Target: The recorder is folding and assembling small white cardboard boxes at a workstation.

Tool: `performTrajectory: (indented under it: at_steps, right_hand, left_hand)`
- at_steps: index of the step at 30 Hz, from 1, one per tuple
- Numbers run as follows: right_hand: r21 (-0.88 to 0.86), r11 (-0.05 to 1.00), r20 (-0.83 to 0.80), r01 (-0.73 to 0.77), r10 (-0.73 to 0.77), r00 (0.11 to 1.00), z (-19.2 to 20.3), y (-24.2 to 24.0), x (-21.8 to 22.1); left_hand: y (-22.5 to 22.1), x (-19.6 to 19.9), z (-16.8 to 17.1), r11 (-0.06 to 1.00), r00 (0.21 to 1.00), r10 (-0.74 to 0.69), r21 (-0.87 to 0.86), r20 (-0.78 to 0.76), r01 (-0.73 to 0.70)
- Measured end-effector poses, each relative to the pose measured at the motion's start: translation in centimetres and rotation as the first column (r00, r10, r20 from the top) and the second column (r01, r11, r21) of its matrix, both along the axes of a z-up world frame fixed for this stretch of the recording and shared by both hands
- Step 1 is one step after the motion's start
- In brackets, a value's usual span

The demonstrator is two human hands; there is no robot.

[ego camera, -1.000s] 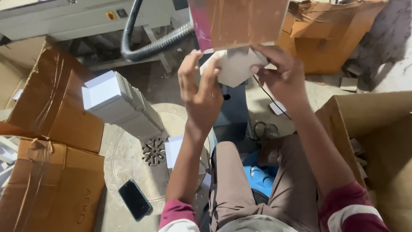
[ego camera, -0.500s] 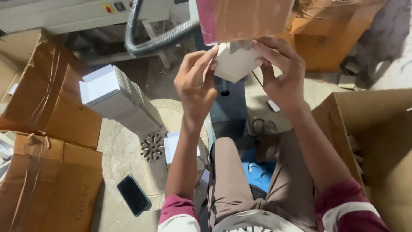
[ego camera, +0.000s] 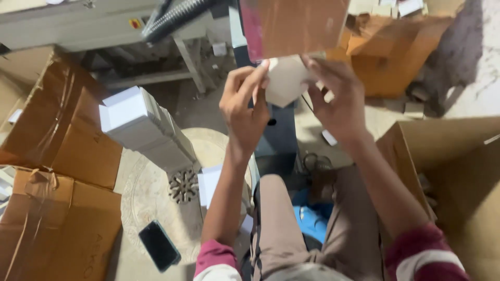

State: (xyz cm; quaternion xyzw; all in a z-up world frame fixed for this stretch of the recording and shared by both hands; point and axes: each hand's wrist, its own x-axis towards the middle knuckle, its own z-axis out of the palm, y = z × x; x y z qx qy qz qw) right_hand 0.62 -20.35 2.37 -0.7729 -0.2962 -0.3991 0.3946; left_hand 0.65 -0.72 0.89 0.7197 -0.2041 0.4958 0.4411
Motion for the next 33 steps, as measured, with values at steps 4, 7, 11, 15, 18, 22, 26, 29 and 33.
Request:
performTrajectory:
  at_steps: [4, 7, 11, 15, 18, 22, 26, 29, 33]
  right_hand:
    - [0.057, 0.995, -0.161, -0.086, 0.095, 0.982, -2.2, 0.0, 1.5]
    - [0.173, 0.979, -0.281, -0.112, 0.158, 0.946, -1.6, -0.2, 2.0]
    - [0.349, 0.927, -0.424, -0.140, 0.290, 0.858, -1.4, -0.5, 1.8]
    - [0.156, 0.979, -0.234, -0.133, 0.167, 0.958, -1.9, -2.0, -2.8]
    - [-0.106, 0.994, -0.008, -0.026, 0.025, 1.000, -3.7, -2.8, -6.2]
    - [-0.204, 0.971, 0.020, -0.127, 0.134, 0.991, -3.4, -4.0, -9.0]
    - [-0.039, 0.911, -0.164, -0.412, 0.400, 0.902, -3.0, -5.7, -9.6]
    - [0.142, 0.828, -0.238, -0.543, 0.561, 0.793, -3.9, -6.5, -10.0]
    - [0.039, 0.934, -0.252, -0.355, 0.353, 0.901, -6.1, -9.7, -13.1]
  left_hand:
    - [0.4, -0.7, 0.4, 0.999, 0.995, -0.039, -0.023, -0.097, 0.036]
    - [0.0, -0.7, 0.7, 0.994, 0.988, -0.086, -0.071, -0.127, 0.078]
    - [-0.2, -1.6, 0.2, 0.998, 0.988, 0.045, -0.039, -0.145, -0.051]
    - [1.7, -3.6, -0.6, 0.924, 0.805, -0.367, -0.284, -0.467, 0.256]
    - [2.7, -5.8, -1.6, 0.730, 0.608, -0.684, -0.372, -0.404, 0.574]
    - [2.9, -8.7, -3.0, 0.683, 0.593, -0.727, -0.276, -0.346, 0.676]
    - [2.2, -9.9, -5.1, 0.613, 0.551, -0.789, -0.277, -0.272, 0.740]
    - [1.2, -10.8, -5.2, 0.602, 0.534, -0.793, -0.246, -0.292, 0.760]
    - [0.6, -11.6, -7.4, 0.789, 0.701, -0.595, -0.122, -0.393, 0.602]
